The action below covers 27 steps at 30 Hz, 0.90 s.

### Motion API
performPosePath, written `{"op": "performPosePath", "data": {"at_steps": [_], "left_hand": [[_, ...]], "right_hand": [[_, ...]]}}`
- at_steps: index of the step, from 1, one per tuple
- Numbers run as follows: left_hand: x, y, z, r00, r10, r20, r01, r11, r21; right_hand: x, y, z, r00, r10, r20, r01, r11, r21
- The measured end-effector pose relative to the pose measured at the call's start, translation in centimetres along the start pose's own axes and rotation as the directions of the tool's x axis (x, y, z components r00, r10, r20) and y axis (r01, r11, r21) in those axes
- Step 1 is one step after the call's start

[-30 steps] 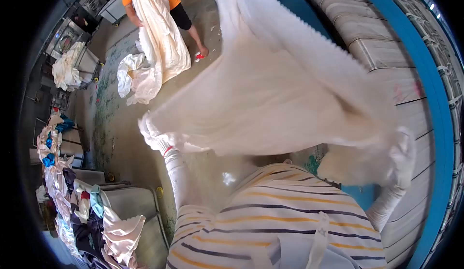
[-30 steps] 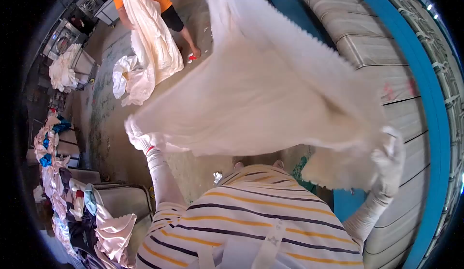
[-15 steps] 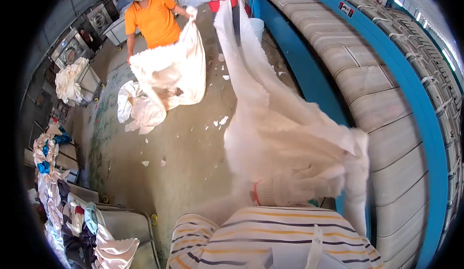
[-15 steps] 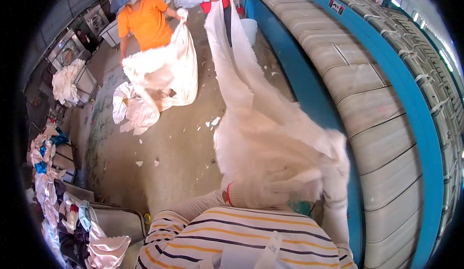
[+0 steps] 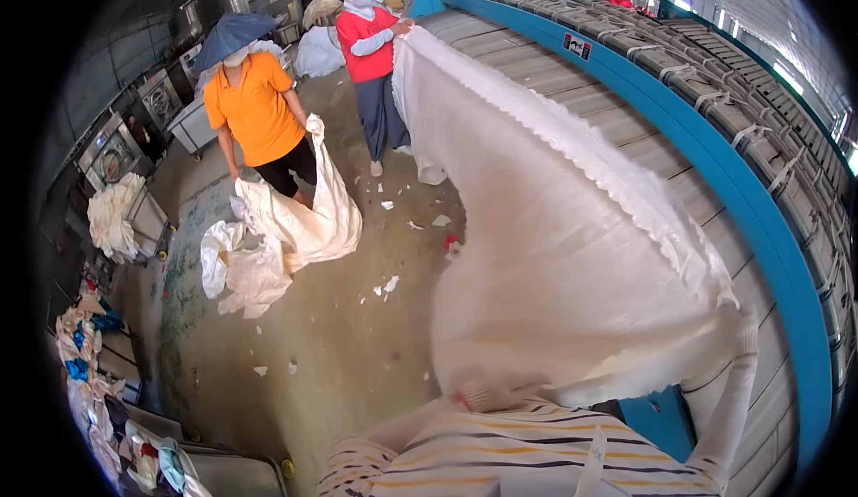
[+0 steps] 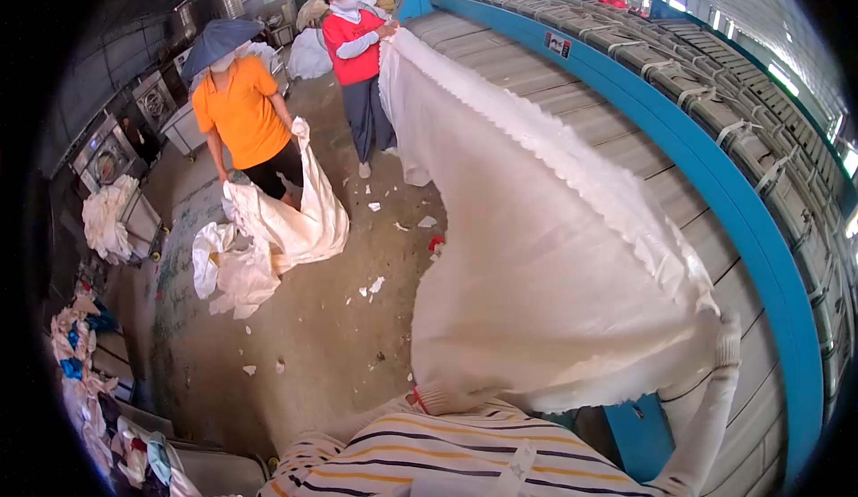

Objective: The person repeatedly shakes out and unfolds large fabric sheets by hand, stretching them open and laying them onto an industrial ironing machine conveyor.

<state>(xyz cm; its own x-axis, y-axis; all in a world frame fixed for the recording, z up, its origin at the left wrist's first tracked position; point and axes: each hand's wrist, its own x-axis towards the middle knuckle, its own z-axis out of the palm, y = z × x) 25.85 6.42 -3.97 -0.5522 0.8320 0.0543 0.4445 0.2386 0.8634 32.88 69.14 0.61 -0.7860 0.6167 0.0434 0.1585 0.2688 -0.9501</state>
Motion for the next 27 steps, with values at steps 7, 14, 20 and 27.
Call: {"op": "performPosePath", "data": {"at_steps": [7, 14, 20, 27], "left_hand": [[-5.2, 0.1, -2.0, 0.899, -0.374, -0.227, 0.400, 0.913, 0.082], [-10.0, 0.4, -0.5, 0.727, -0.605, -0.325, 0.628, 0.777, -0.042], [-15.0, -2.2, -2.5, 0.786, -0.603, -0.137, 0.577, 0.795, -0.188], [-12.5, -6.2, -8.7, 0.754, -0.645, -0.126, 0.657, 0.744, 0.122]], "right_hand": [[7.3, -2.7, 4.2, 0.927, -0.366, -0.077, 0.074, 0.381, -0.922], [-0.7, -15.5, 16.6, 0.947, -0.304, -0.104, -0.039, 0.214, -0.976], [4.4, -12.5, 15.8, 0.944, -0.252, 0.213, 0.228, 0.029, -0.973], [-9.8, -32.7, 36.7, -0.282, -0.852, 0.442, 0.878, -0.043, 0.476]]}}
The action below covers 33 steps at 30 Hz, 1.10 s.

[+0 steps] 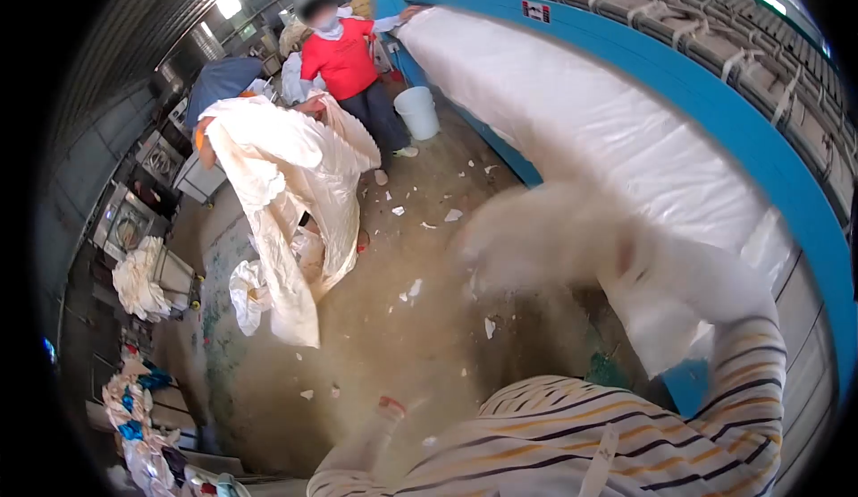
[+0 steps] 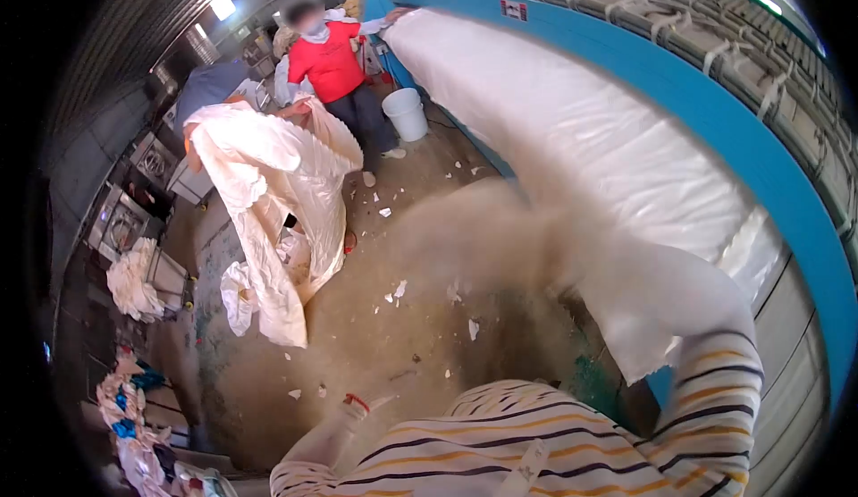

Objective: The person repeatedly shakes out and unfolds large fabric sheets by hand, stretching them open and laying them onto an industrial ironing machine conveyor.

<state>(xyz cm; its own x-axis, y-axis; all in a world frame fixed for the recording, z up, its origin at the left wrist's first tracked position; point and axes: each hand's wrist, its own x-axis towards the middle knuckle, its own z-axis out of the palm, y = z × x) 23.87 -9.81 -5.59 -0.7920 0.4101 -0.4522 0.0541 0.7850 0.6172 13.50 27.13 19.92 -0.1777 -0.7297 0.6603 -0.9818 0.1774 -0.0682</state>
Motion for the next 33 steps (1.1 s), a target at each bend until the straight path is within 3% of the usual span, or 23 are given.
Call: {"op": "performPosePath", "data": {"at_steps": [1, 2, 5, 15, 16, 20, 22, 24, 27, 28, 30, 31, 32, 33], "left_hand": [[1.4, 0.5, 0.2, 1.000, 0.011, 0.005, -0.011, 1.000, 0.029], [2.9, 1.1, 0.8, 1.000, 0.026, 0.008, -0.026, 0.998, 0.053], [5.6, 3.1, 2.2, 0.998, 0.054, 0.011, -0.055, 0.994, 0.093], [4.1, 2.7, 6.1, 0.998, -0.065, 0.027, 0.061, 0.992, 0.113], [3.5, 3.0, 5.8, 0.992, -0.124, -0.035, 0.122, 0.990, -0.072], [5.3, -6.0, 10.6, 0.992, -0.016, 0.129, 0.023, 0.998, -0.052], [6.0, -6.0, 7.3, 0.990, -0.120, 0.068, 0.120, 0.993, -0.004], [7.6, -7.2, 2.8, 0.972, -0.209, -0.108, 0.211, 0.977, 0.008], [10.9, -10.0, -6.5, 0.806, -0.265, -0.529, 0.313, 0.950, 0.001], [11.8, -11.0, -10.5, 0.695, -0.249, -0.674, 0.335, 0.942, -0.003], [12.8, -13.0, -19.9, 0.390, -0.180, -0.903, 0.347, 0.937, -0.036], [12.8, -11.7, -25.7, 0.213, -0.226, -0.951, 0.197, 0.963, -0.185], [11.7, -9.8, -31.7, 0.205, -0.421, -0.883, 0.262, 0.893, -0.365], [12.5, -13.9, -36.1, 0.101, -0.267, -0.958, 0.262, 0.936, -0.233]], "right_hand": [[2.1, -1.8, 2.8, 0.988, -0.131, 0.076, 0.120, 0.983, 0.140], [3.6, -4.4, 5.7, 0.962, -0.193, 0.193, 0.136, 0.952, 0.273], [5.0, -7.9, 10.2, 0.899, -0.228, 0.375, 0.044, 0.897, 0.439], [5.5, -5.9, 9.8, 0.885, -0.297, 0.359, 0.046, 0.822, 0.568], [5.6, -5.5, 9.9, 0.882, -0.308, 0.356, 0.052, 0.815, 0.577], [7.1, -4.1, 10.0, 0.862, -0.373, 0.343, 0.092, 0.781, 0.618], [8.6, -3.3, 10.1, 0.844, -0.409, 0.346, 0.113, 0.767, 0.632], [10.4, -2.2, 10.1, 0.824, -0.438, 0.359, 0.127, 0.760, 0.637], [14.1, 0.4, 10.7, 0.791, -0.477, 0.383, 0.139, 0.750, 0.647], [15.7, 1.4, 11.0, 0.776, -0.488, 0.399, 0.139, 0.750, 0.646], [19.3, 4.1, 11.6, 0.740, -0.498, 0.452, 0.123, 0.761, 0.637], [21.1, 6.3, 11.9, 0.727, -0.473, 0.497, 0.083, 0.780, 0.620], [22.3, 8.5, 12.9, 0.728, -0.428, 0.535, 0.024, 0.797, 0.604], [22.9, 10.8, 14.4, 0.741, -0.356, 0.569, -0.068, 0.804, 0.591]]}}
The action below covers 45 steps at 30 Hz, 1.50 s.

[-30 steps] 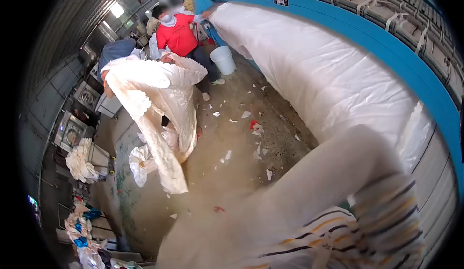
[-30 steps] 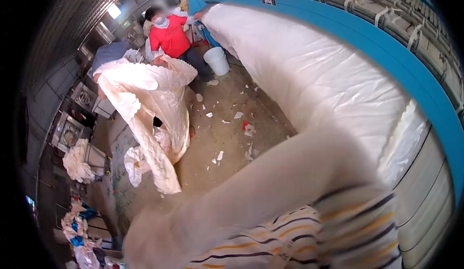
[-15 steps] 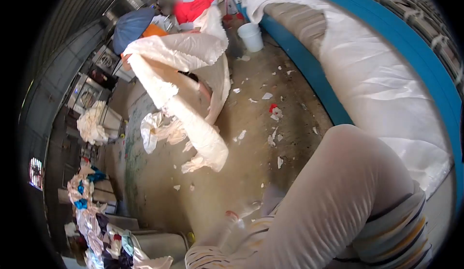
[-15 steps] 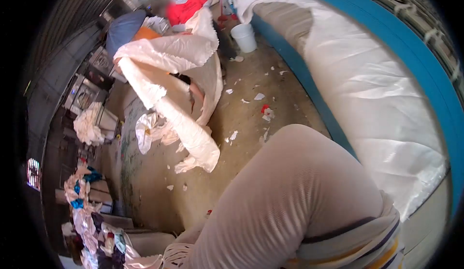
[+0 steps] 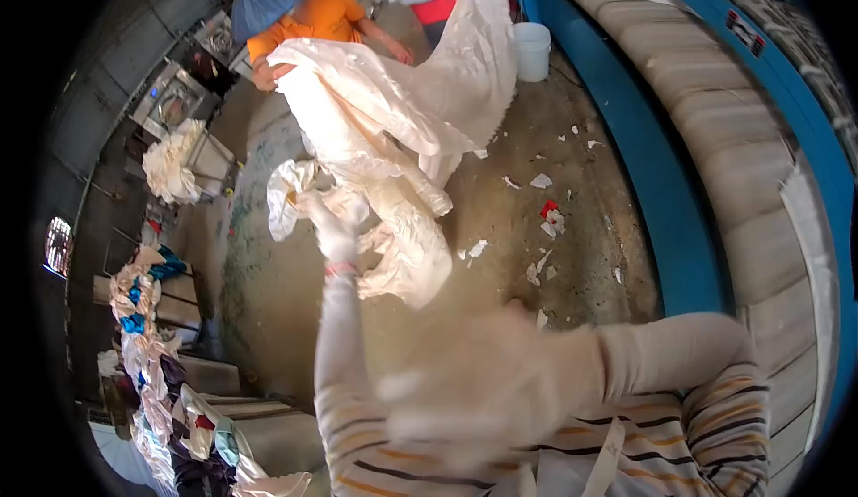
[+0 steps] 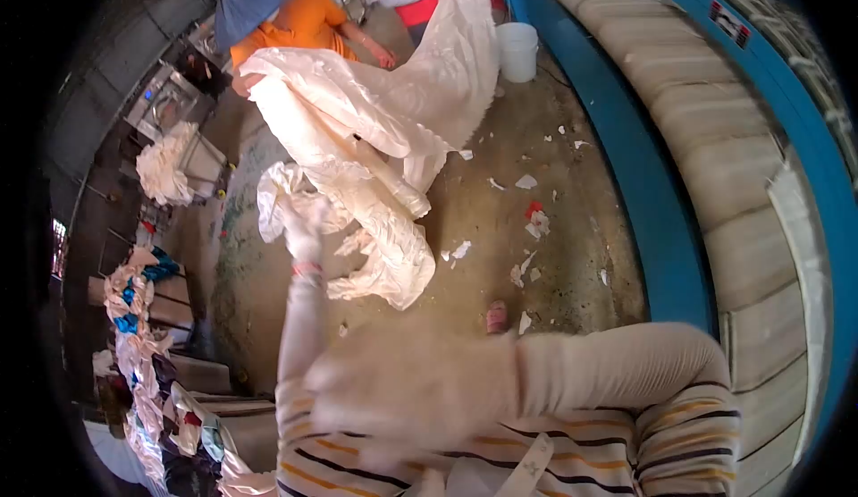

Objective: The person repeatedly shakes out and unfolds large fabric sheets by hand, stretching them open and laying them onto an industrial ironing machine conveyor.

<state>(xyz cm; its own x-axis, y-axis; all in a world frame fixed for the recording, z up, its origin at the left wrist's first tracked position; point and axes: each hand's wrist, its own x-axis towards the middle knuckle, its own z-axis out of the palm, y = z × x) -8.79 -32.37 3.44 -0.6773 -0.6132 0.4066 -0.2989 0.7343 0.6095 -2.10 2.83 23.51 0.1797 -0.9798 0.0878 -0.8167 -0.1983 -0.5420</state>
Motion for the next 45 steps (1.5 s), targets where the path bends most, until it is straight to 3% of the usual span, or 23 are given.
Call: {"op": "performPosePath", "data": {"at_steps": [1, 3, 6, 7, 8, 10, 14, 15, 16, 18, 20, 22, 24, 26, 27, 28, 29, 32, 34, 38, 40, 42, 45], "left_hand": [[5.4, -1.6, 1.5, 0.972, 0.167, -0.163, -0.151, 0.983, 0.103], [13.0, -2.6, 4.2, 0.999, 0.039, 0.034, -0.038, 0.999, -0.036], [17.0, -4.1, 6.3, 0.914, -0.112, 0.391, 0.194, 0.965, -0.176], [13.9, 1.0, 6.3, 0.944, -0.198, 0.262, 0.214, 0.976, -0.031], [12.8, 0.5, 8.0, 0.949, 0.116, 0.294, -0.179, 0.964, 0.195], [10.0, 0.6, 9.6, 0.777, 0.482, 0.404, -0.608, 0.741, 0.285], [2.2, 4.5, 8.6, 0.578, 0.703, 0.415, -0.789, 0.611, 0.066], [0.4, 5.3, 8.9, 0.531, 0.737, 0.418, -0.821, 0.569, 0.040], [-2.7, 3.0, 12.4, 0.706, 0.608, 0.362, -0.496, 0.790, -0.360], [-7.9, 2.0, 15.6, 0.814, 0.285, 0.506, 0.055, 0.830, -0.555], [-12.7, 5.3, 14.2, 0.791, 0.167, 0.589, 0.044, 0.944, -0.326], [-16.8, 6.8, 14.4, 0.630, 0.376, 0.679, -0.353, 0.918, -0.182], [-20.1, 8.6, 13.6, 0.308, 0.778, 0.547, -0.858, 0.475, -0.194], [-24.3, 12.1, 8.6, 0.316, 0.763, 0.564, -0.540, 0.633, -0.554], [-26.9, 13.4, 6.9, 0.263, 0.692, 0.672, -0.235, 0.722, -0.651], [-29.4, 14.6, 5.3, 0.205, 0.608, 0.767, 0.093, 0.768, -0.633], [-31.6, 15.7, 4.5, 0.144, 0.713, 0.686, -0.065, 0.699, -0.712], [-38.5, 17.0, 5.3, -0.028, 0.613, 0.790, -0.224, 0.766, -0.602], [-40.4, 16.9, 5.2, -0.034, 0.510, 0.860, -0.232, 0.833, -0.503], [-43.6, 13.0, 6.3, -0.073, 0.216, 0.974, -0.297, 0.927, -0.228], [-46.6, 6.3, 8.8, 0.052, 0.317, 0.947, -0.451, 0.854, -0.261], [-48.1, -0.7, 8.5, 0.409, 0.327, 0.852, -0.430, 0.893, -0.136], [-43.8, -3.9, 5.7, 0.345, -0.078, 0.935, -0.312, 0.931, 0.192]], "right_hand": [[-0.7, 3.9, 1.2, 0.986, 0.130, -0.104, -0.117, 0.986, 0.121], [-2.1, 11.6, 3.7, 0.874, 0.380, -0.302, -0.234, 0.875, 0.423], [-4.1, 15.7, 6.0, 0.644, 0.709, -0.288, -0.538, 0.687, 0.489], [-3.8, 17.0, 7.4, 0.568, 0.756, -0.324, -0.542, 0.641, 0.544], [-3.6, 18.2, 8.7, 0.476, 0.803, -0.359, -0.544, 0.590, 0.597], [-3.3, 18.7, 8.8, 0.312, 0.878, -0.363, -0.515, 0.478, 0.712], [-1.3, 21.0, 9.4, 0.173, 0.753, -0.635, -0.583, 0.598, 0.550], [-1.1, 20.5, 8.6, 0.215, 0.844, -0.491, -0.592, 0.512, 0.622], [-1.1, 19.4, 7.3, 0.257, 0.907, -0.334, -0.603, 0.420, 0.678], [-1.6, 18.6, 8.1, 0.290, 0.944, -0.156, -0.634, 0.312, 0.708], [-2.4, 19.5, 13.3, 0.280, 0.951, -0.130, -0.668, 0.290, 0.685], [-5.0, 19.6, 18.9, 0.286, 0.918, -0.273, -0.606, 0.395, 0.691], [-8.5, 16.3, 21.0, 0.252, 0.919, -0.303, -0.431, 0.387, 0.815], [-12.8, 10.7, 20.5, 0.272, 0.936, -0.223, -0.071, 0.251, 0.965], [-15.3, 8.4, 20.8, 0.323, 0.924, -0.205, 0.131, 0.171, 0.976], [-17.4, 5.9, 21.9, 0.170, 0.963, -0.211, 0.258, 0.163, 0.952], [-19.4, 3.1, 23.1, 0.010, 0.982, -0.191, 0.382, 0.172, 0.908], [-23.7, -7.2, 22.2, -0.273, 0.859, -0.432, 0.294, 0.503, 0.813], [-27.8, -12.7, 21.9, -0.405, 0.723, -0.560, 0.112, 0.647, 0.754], [-38.8, -21.8, 21.9, -0.613, 0.407, -0.677, -0.315, 0.660, 0.682], [-44.3, -25.9, 21.7, -0.677, 0.267, -0.686, -0.462, 0.572, 0.678], [-48.9, -29.5, 21.8, -0.725, 0.149, -0.672, -0.544, 0.475, 0.692], [-53.9, -33.7, 22.2, -0.765, 0.014, -0.644, -0.597, 0.359, 0.717]]}}
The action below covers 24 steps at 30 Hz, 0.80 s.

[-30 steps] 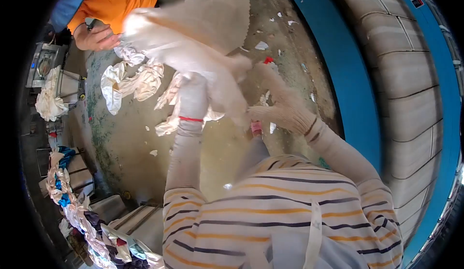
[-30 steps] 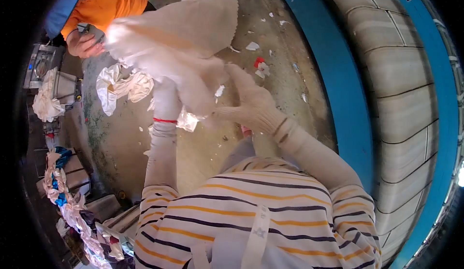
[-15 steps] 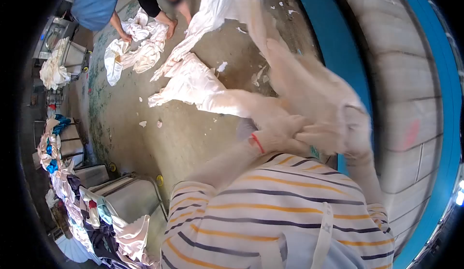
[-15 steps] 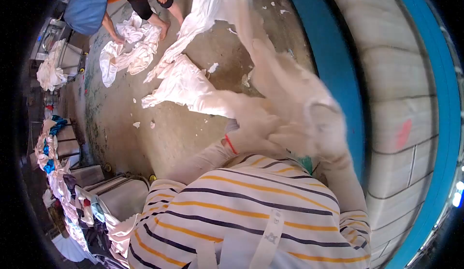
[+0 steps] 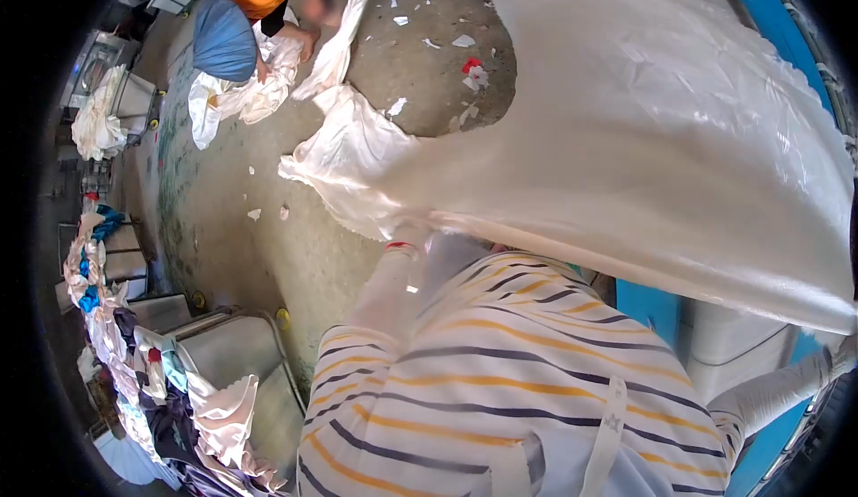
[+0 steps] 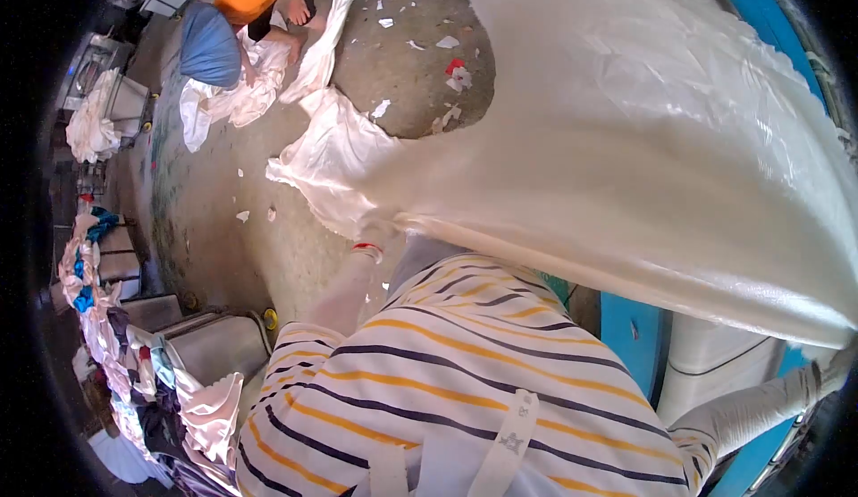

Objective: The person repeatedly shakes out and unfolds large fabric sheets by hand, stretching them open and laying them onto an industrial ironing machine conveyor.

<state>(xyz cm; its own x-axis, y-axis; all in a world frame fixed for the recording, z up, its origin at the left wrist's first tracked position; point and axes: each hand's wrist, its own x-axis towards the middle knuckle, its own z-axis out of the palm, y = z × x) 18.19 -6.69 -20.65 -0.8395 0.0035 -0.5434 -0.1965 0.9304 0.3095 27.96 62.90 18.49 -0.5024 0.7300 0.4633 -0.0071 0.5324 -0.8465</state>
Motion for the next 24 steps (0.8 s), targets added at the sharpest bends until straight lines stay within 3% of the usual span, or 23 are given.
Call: {"op": "performPosePath", "data": {"at_steps": [1, 4, 6, 7, 8, 9, 10, 11, 13, 14, 16, 17, 20, 23, 24], "left_hand": [[-2.5, 0.1, -3.1, 0.986, -0.160, 0.048, 0.164, 0.983, -0.087], [1.3, -10.0, 5.1, 0.934, -0.061, -0.351, -0.145, 0.835, -0.531], [-0.1, -9.5, 5.3, 0.912, 0.200, -0.357, -0.260, 0.957, -0.129], [-0.9, -8.5, 5.5, 0.895, 0.319, -0.311, -0.309, 0.947, 0.083], [-3.1, -5.6, 3.2, 0.899, 0.310, -0.309, -0.343, 0.938, -0.057], [-6.5, -1.5, -0.6, 0.902, 0.294, -0.315, -0.360, 0.916, -0.178], [-9.9, 2.5, -4.4, 0.905, 0.278, -0.321, -0.375, 0.879, -0.296], [-13.3, 5.6, -7.5, 0.909, 0.254, -0.331, -0.378, 0.837, -0.395], [-16.9, 8.0, -12.1, 0.924, 0.376, -0.064, -0.347, 0.760, -0.549], [-18.4, 8.1, -13.4, 0.917, 0.387, -0.093, -0.378, 0.772, -0.511], [-21.2, 7.5, -14.5, 0.900, 0.406, -0.156, -0.432, 0.789, -0.437], [-22.3, 6.2, -14.3, 0.859, 0.443, -0.257, -0.512, 0.731, -0.451], [-24.5, 2.2, -13.9, 0.887, 0.309, -0.343, -0.396, 0.891, -0.223], [-23.7, -2.0, -12.0, 0.844, 0.389, -0.370, -0.490, 0.840, -0.235], [-22.2, -2.7, -10.8, 0.817, 0.407, -0.407, -0.518, 0.830, -0.209]], "right_hand": [[0.7, 0.3, -1.1, 1.000, -0.006, -0.028, 0.006, 1.000, -0.027], [1.1, -0.1, -1.8, 0.997, -0.036, -0.064, 0.032, 0.998, -0.051], [-0.7, -1.7, 0.3, 0.997, -0.075, -0.008, 0.075, 0.997, -0.027], [-3.1, -3.4, 2.7, 0.988, -0.125, 0.093, 0.129, 0.991, -0.028], [-6.6, -5.9, 6.0, 0.962, -0.169, 0.216, 0.183, 0.982, -0.048], [-12.0, -9.6, 10.6, 0.896, -0.237, 0.375, 0.343, 0.906, -0.248], [-16.6, -11.2, 13.6, 0.799, -0.042, 0.599, 0.126, 0.987, -0.098], [-20.9, -11.7, 16.2, 0.597, 0.089, 0.797, -0.133, 0.991, -0.011], [-30.0, -14.0, 22.3, 0.049, 0.136, 0.989, -0.224, 0.967, -0.122], [-33.6, -15.7, 24.3, -0.054, 0.042, 0.998, 0.131, 0.991, -0.035], [-40.2, -15.2, 27.4, -0.150, -0.321, 0.935, 0.294, 0.888, 0.352], [-42.3, -16.0, 28.2, -0.253, -0.269, 0.929, 0.053, 0.955, 0.291], [-46.1, -13.0, 28.4, -0.289, -0.084, 0.954, 0.212, 0.966, 0.149], [-47.9, -21.2, 25.7, -0.300, -0.192, 0.934, 0.262, 0.925, 0.275], [-48.2, -21.0, 25.2, -0.239, -0.309, 0.920, 0.180, 0.917, 0.355]]}}
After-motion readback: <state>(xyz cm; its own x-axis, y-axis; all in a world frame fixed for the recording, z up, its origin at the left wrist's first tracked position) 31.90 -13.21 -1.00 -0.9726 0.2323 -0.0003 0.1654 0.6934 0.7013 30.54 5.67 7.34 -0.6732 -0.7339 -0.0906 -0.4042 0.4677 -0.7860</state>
